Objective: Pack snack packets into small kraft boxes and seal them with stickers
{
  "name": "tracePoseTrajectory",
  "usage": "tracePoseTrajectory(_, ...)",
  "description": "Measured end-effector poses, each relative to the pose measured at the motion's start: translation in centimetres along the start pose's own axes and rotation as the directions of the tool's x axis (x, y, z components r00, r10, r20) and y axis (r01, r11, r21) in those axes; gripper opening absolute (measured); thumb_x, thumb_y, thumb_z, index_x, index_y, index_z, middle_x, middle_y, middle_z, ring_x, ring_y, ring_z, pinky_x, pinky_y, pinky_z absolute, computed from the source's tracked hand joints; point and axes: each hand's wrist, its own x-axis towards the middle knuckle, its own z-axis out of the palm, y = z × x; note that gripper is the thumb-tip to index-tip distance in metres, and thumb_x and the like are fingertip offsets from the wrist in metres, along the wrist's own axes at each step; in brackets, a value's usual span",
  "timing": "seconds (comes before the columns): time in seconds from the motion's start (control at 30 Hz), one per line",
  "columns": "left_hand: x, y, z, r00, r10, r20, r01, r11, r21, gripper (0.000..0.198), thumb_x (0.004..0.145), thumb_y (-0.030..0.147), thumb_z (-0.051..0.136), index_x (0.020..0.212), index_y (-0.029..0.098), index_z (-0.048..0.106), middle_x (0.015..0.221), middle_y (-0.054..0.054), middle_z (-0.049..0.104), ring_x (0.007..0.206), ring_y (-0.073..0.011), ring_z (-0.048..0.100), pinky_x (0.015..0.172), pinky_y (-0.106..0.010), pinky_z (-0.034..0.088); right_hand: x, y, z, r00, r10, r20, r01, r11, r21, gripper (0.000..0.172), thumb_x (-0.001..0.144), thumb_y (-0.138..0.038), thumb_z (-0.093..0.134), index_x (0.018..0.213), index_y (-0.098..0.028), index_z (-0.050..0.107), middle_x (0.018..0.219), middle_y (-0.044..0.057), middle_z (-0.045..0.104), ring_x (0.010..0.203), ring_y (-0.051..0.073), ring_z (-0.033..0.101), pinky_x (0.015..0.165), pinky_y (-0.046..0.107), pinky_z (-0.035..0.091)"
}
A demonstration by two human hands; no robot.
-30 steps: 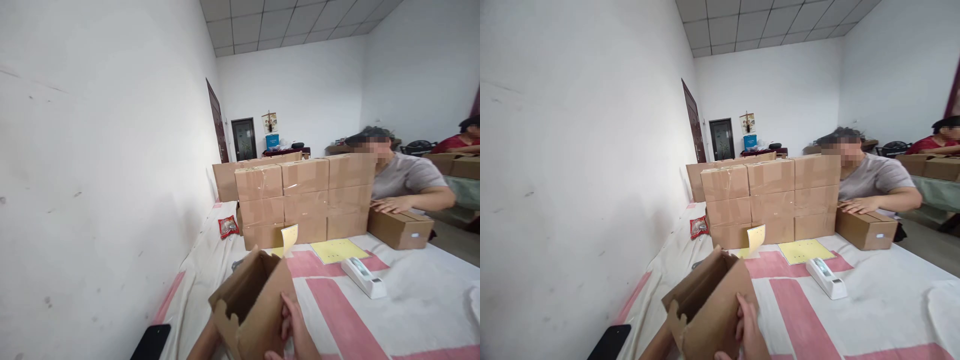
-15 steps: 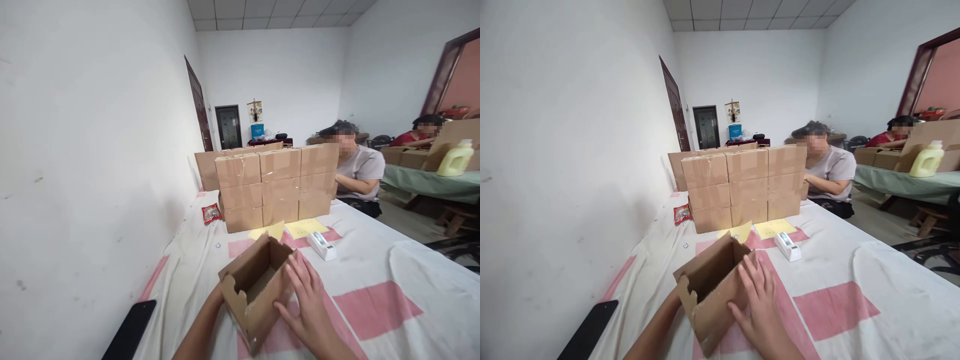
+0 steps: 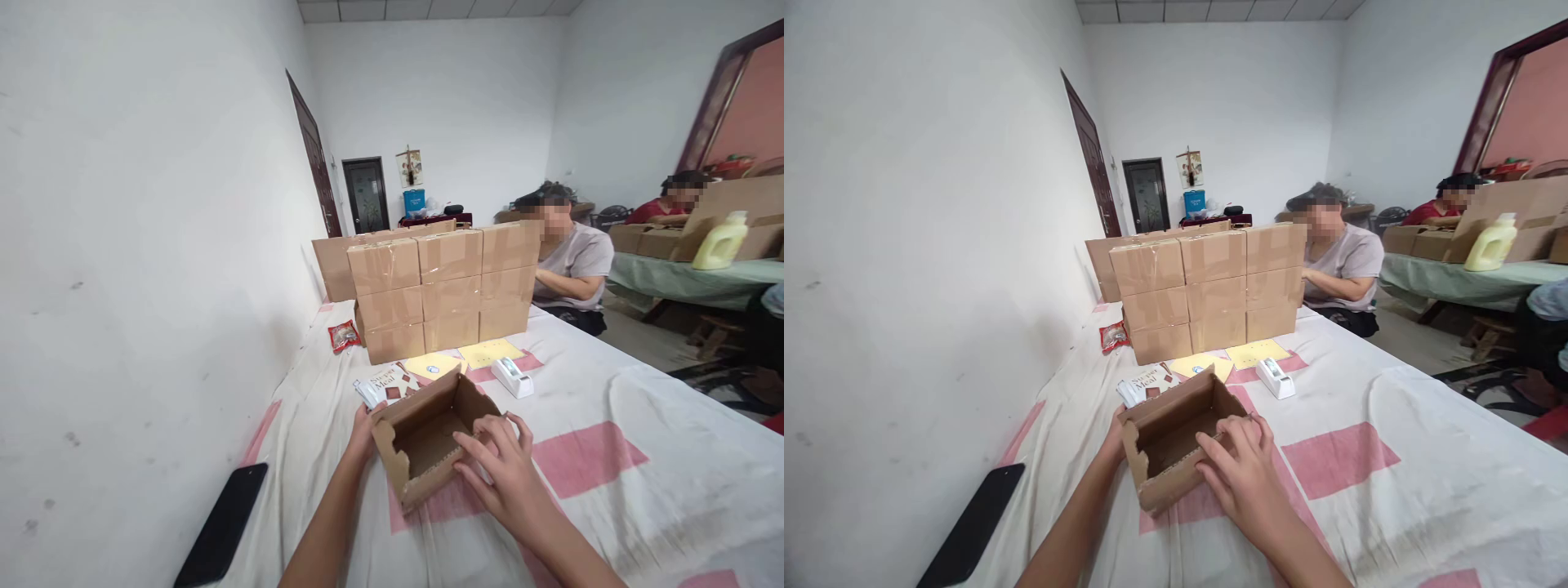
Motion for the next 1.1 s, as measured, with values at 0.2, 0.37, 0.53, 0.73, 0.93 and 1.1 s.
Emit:
tracePoseTrajectory(0.2, -2.0, 6.5, 0.1, 0.988, 0.080, -0.131, -0.099, 0.985, -0.143, 0.031, 0.097, 0.034, 0.058, 0.123, 0.016, 0.058, 0.104, -0.005, 0.067, 0.076, -0.0123, 0.065, 0.065, -0.027, 0.057, -0.9, -0.1, 0.0, 0.997, 0.020, -0.074, -0.019, 1.000, 0.014, 0.031, 0.100, -0.017, 0.052, 0.122, -0.030, 0.068, 0.103, 0.006, 0.064, 0.103, 0.023, 0.062, 0.104, 0.051, 0.027)
tracePoseTrajectory(0.37, -7.7, 14.4, 1.4, 0.997, 0.071, -0.031, -0.075, 0.983, -0.168, 0.021, 0.090, 0.025, 0.060, 0.110, 0.019, 0.062, 0.088, 0.000, 0.070, 0.055, -0.0057, 0.059, 0.054, -0.017, 0.053, -0.5, -0.3, 1.4, 0.995, 0.050, -0.086, -0.049, 0.999, 0.004, 0.031, 0.099, -0.019, 0.054, 0.123, -0.030, 0.069, 0.105, 0.007, 0.064, 0.105, 0.024, 0.061, 0.105, 0.051, 0.025)
tracePoseTrajectory(0.53, -13.9, 17.5, 4.0, 0.988, -0.105, 0.110, 0.108, 0.994, -0.019, 0.023, 0.082, 0.024, 0.069, 0.101, 0.013, 0.065, 0.066, 0.003, 0.063, 0.036, -0.0032, 0.037, 0.041, -0.021, 0.048, 0.1, 0.0, 2.6, 0.996, 0.065, -0.061, -0.065, 0.998, 0.001, 0.032, 0.098, -0.021, 0.054, 0.125, -0.030, 0.068, 0.109, 0.008, 0.064, 0.110, 0.026, 0.056, 0.107, 0.052, 0.022)
tracePoseTrajectory(0.73, -14.9, 16.0, 6.7, 0.941, -0.296, 0.161, 0.286, 0.954, 0.085, 0.044, 0.088, 0.022, 0.063, 0.131, 0.022, 0.058, 0.070, 0.002, 0.067, 0.032, -0.0028, 0.036, 0.041, -0.021, 0.048, 1.6, 1.2, 3.8, 0.994, 0.108, -0.002, -0.108, 0.994, 0.012, 0.022, 0.094, -0.026, 0.057, 0.104, -0.024, 0.076, 0.111, 0.012, 0.061, 0.117, 0.031, 0.048, 0.105, 0.053, 0.025)
tracePoseTrajectory(0.93, -12.7, 15.6, 7.1, 0.920, -0.359, 0.154, 0.362, 0.932, 0.014, 0.037, 0.099, 0.030, 0.039, 0.120, 0.010, 0.062, 0.085, -0.014, 0.074, 0.036, -0.0030, 0.042, 0.044, -0.018, 0.049, 2.7, 1.4, 4.5, 0.992, 0.124, -0.007, -0.124, 0.991, 0.058, 0.029, 0.093, -0.026, 0.061, 0.117, -0.029, 0.075, 0.105, 0.009, 0.057, 0.110, 0.028, 0.050, 0.106, 0.052, 0.024)
tracePoseTrajectory(1.1, -11.5, 15.5, 7.6, 0.940, -0.306, 0.154, 0.318, 0.946, -0.058, 0.044, 0.102, 0.040, 0.031, 0.119, 0.013, 0.061, 0.101, -0.016, 0.075, 0.042, -0.0055, 0.050, 0.048, -0.020, 0.051, 2.3, 1.2, 4.6, 0.993, 0.116, -0.030, -0.114, 0.991, 0.076, 0.036, 0.094, -0.020, 0.058, 0.125, -0.031, 0.072, 0.102, 0.007, 0.056, 0.109, 0.026, 0.051, 0.110, 0.051, 0.022)
